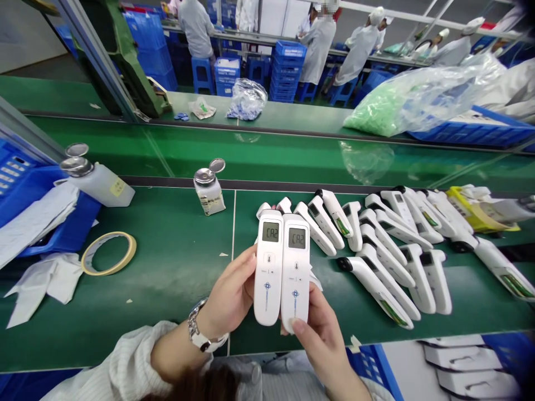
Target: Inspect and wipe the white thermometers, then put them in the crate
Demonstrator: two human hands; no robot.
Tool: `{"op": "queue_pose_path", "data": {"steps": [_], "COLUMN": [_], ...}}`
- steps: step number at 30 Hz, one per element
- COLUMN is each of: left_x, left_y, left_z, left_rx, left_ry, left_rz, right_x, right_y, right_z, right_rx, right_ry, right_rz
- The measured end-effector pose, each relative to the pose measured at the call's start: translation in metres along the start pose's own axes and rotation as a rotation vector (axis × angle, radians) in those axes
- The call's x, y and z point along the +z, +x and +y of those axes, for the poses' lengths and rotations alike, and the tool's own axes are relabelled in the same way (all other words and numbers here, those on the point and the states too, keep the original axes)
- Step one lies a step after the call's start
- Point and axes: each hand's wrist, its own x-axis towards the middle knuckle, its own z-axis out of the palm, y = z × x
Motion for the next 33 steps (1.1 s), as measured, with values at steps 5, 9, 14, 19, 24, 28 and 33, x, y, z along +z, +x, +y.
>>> {"op": "queue_pose_path", "data": {"steps": [5, 9, 14, 19, 24, 28, 33], "left_x": [-0.001, -0.003, -0.006, -0.008, -0.01, -0.012, -0.012], "left_y": [-0.001, -0.001, -0.001, -0.001, 0.0, 0.002, 0.002], "left_z": [0.0, -0.001, -0.007, -0.009, -0.01, -0.012, -0.011], "left_rx": [-0.021, -0.021, 0.045, 0.133, 0.144, 0.127, 0.119], "left_ry": [0.047, 0.089, 0.189, 0.234, 0.237, 0.22, 0.24], "left_rz": [0.004, -0.051, -0.112, -0.074, -0.057, -0.093, -0.078], "right_x": [-0.003, -0.003, 0.0, 0.0, 0.0, 0.001, -0.001], "right_y": [-0.001, -0.002, -0.003, -0.007, -0.008, -0.006, -0.006], "right_z": [0.003, 0.001, -0.009, -0.003, 0.004, 0.003, 0.007], "right_rx": [0.009, 0.005, -0.06, -0.196, -0.196, -0.22, -0.185], "right_ry": [0.024, -0.039, -0.491, -0.851, -0.822, -0.694, -0.622], "right_rz": [-0.008, 0.035, 0.143, 0.025, -0.039, -0.036, -0.038]}}
